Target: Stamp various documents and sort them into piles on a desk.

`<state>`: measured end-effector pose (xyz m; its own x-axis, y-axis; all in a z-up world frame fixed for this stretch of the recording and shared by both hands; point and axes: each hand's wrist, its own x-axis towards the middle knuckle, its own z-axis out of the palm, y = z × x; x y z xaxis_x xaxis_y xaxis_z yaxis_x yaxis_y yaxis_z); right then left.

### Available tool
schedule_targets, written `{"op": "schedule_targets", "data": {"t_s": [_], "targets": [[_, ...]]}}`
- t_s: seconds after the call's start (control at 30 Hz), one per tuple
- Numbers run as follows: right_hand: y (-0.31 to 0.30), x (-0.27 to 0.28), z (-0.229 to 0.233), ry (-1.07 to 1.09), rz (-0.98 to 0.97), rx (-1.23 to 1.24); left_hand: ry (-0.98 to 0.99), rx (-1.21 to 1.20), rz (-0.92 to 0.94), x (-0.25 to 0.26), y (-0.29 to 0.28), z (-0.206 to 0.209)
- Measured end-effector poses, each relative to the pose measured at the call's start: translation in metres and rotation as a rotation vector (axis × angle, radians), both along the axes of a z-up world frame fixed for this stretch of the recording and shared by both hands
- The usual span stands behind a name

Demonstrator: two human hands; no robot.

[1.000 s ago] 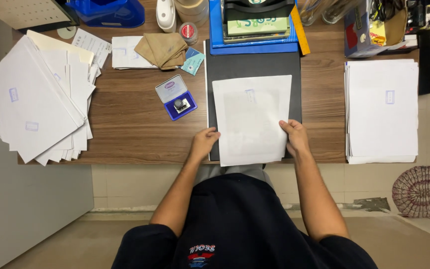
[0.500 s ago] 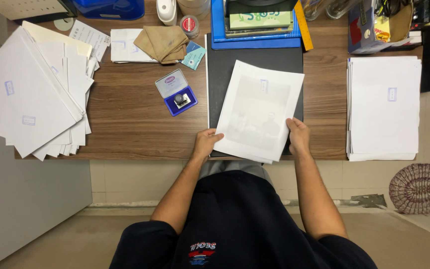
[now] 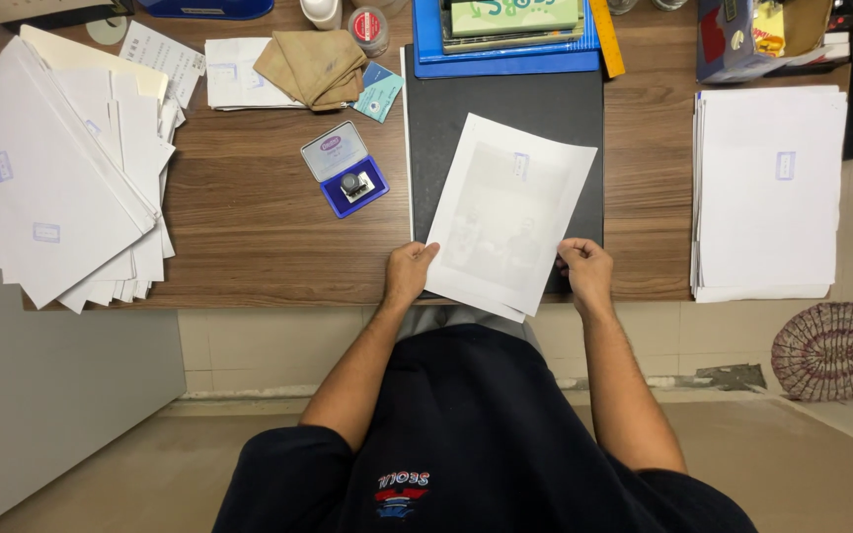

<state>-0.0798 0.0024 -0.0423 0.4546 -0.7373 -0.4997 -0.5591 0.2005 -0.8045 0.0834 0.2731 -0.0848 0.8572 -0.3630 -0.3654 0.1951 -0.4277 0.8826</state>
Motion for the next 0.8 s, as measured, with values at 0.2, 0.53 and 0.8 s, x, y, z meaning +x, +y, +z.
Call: {"op": "schedule_targets", "data": {"t_s": [0.2, 0.53, 0.8], "targets": [[0.002, 0.003, -0.006, -0.108, -0.033, 0.230, 0.078, -0.034, 0.014, 0.004, -0.002, -0.014], [0.021, -0.012, 0.001, 0.051, 0.228, 0.543, 0.104, -0.041, 0.156, 0.004, -0.005, 0.003], [0.026, -0.001, 0.001, -0.033, 0.198, 0.405, -0.684, -0.012, -0.477, -0.010, -0.019, 0.068]]}}
